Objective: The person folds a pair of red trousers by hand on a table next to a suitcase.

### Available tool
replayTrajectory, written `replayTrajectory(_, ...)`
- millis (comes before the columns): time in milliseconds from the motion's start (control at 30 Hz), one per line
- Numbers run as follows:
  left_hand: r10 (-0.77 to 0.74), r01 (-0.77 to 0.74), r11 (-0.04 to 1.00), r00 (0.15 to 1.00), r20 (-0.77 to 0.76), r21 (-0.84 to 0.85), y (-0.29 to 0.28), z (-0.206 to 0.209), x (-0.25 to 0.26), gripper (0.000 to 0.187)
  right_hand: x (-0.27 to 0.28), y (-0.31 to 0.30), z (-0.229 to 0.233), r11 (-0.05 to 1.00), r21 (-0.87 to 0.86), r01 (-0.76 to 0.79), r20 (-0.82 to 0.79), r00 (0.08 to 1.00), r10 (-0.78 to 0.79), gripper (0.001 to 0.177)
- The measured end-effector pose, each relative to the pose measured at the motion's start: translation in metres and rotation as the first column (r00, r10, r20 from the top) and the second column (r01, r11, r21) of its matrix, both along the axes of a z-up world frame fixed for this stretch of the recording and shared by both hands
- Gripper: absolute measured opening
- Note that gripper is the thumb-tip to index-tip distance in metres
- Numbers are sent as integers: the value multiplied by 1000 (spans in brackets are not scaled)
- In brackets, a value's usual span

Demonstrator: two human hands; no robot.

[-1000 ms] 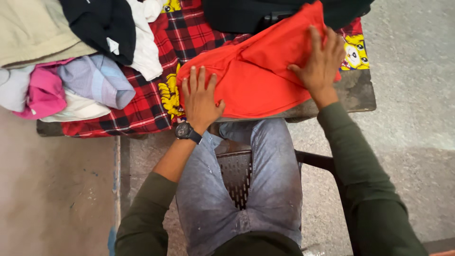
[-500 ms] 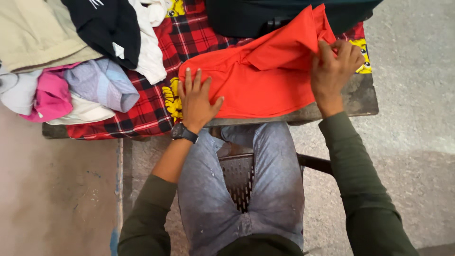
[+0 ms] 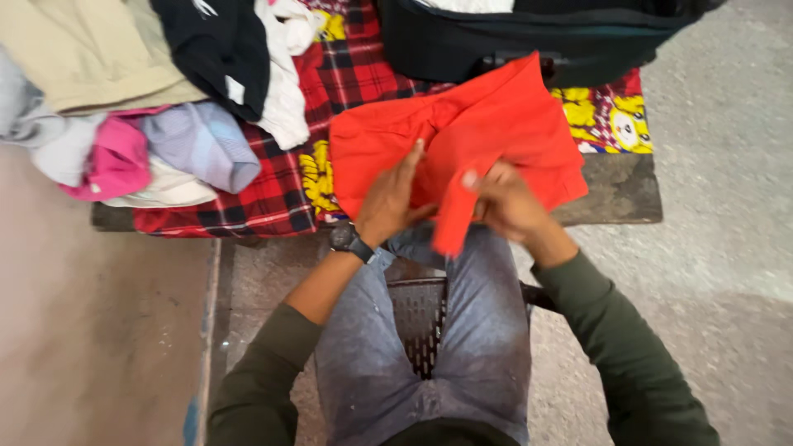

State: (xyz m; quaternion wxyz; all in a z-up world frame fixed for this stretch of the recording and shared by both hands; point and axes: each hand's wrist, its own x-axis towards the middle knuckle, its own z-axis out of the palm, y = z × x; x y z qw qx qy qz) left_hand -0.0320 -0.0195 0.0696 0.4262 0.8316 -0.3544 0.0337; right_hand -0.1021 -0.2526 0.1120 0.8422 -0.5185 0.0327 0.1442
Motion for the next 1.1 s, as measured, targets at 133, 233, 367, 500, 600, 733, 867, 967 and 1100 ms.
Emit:
replayTrajectory(133,-28,30,969,1000,12,-245,0,-20,-1,78,-9,26,-6,737,-665,-117,169,938,302,30)
replayTrajectory(233,-30,17,889,999,-21,-458,-3,-29,17,48,-12,36,6,533,-812,237,439,849,293,41)
replayTrajectory(367,-139,105,935,987,-77,-339,0,-16,14,52,-2,45,11,452,-624,637,775,580,252,70)
replayTrajectory(500,-79,92,963,995,59,-255,-9,-3,-9,55,14,28,-9,592,-682,429,602,790,121,44)
replayTrajectory(600,-30,25,999,977,210,26,-2,-1,-9,61,35,-33,-27,591,-734,335,346,933,-100,26)
replayTrajectory(733,-42,-8,934,990,133,358,2,-6,-4,61,56,-160,-27,893,395,216,375,849,-372,35)
replayTrajectory(867,-60,-13,905,986,158,425,-3,-25,-5,51,39,-216,-45,737,-70,673,354,707,-612,19)
replayTrajectory(967,-52,-37,897,981,189,440,-4,-34,-5,37,33,-187,-65,160,-602,783,730,620,-289,7)
replayTrajectory(1100,-61,16,906,994,94,423,-4,-19,-7,63,35,-129,-23,170,-851,497,511,858,48,43)
